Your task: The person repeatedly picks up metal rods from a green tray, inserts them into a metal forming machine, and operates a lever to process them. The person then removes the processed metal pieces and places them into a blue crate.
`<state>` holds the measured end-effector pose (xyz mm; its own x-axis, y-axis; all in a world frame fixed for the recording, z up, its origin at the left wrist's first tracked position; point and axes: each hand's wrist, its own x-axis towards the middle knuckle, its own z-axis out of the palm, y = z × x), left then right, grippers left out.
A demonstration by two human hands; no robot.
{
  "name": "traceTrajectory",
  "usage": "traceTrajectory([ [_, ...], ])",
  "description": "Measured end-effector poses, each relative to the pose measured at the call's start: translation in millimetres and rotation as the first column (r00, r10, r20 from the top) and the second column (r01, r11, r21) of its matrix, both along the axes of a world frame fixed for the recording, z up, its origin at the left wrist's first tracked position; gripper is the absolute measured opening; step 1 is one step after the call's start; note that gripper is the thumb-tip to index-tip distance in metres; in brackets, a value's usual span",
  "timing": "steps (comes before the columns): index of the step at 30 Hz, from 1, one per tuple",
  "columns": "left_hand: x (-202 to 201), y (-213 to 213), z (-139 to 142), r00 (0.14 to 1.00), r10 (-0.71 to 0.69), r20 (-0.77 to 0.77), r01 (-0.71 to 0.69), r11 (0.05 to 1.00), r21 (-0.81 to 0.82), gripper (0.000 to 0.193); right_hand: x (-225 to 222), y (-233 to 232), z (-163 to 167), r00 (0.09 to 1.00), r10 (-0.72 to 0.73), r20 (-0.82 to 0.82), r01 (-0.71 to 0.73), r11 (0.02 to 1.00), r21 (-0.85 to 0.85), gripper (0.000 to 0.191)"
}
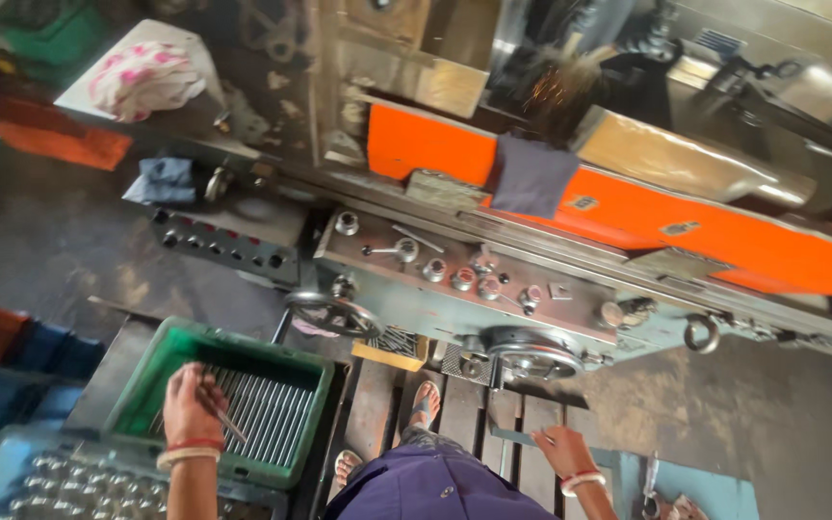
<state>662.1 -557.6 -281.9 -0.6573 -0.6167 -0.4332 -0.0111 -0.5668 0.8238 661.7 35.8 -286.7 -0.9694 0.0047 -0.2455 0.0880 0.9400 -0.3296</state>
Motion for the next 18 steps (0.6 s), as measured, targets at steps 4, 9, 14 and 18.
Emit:
traceTrajectory([
  [4, -75.8, 21.5, 47.5, 0.972, -0.165, -0.170, 0.143, 0.981, -0.134, 0.009, 3.1, 48.0, 16.8, 0.969, -0.247, -0.028, 0.245, 0.967, -0.064, 0.028],
  [9, -177.3, 79.2, 153.0, 0.833, -0.430, -0.347, 0.315, 0.885, -0.342, 0.012, -68.0, 124.4, 70.6, 0.875, -0.201, -0.441, 0.290, 0.946, 0.145, 0.015],
  [14, -254.4, 148.2, 267.3, 0.624, -0.612, -0.485, 0.444, 0.789, -0.425, 0.012, -153.7, 209.3, 160.9, 0.520, 0.179, -0.835, 0.399, 0.813, 0.423, 0.030],
  [18, -321.1, 210.1, 325.1, 0.447, -0.651, -0.613, 0.521, 0.747, -0.413, 0.013, -221.2, 255.9, 241.3, 0.434, 0.112, -0.894, 0.468, 0.820, 0.330, 0.013],
])
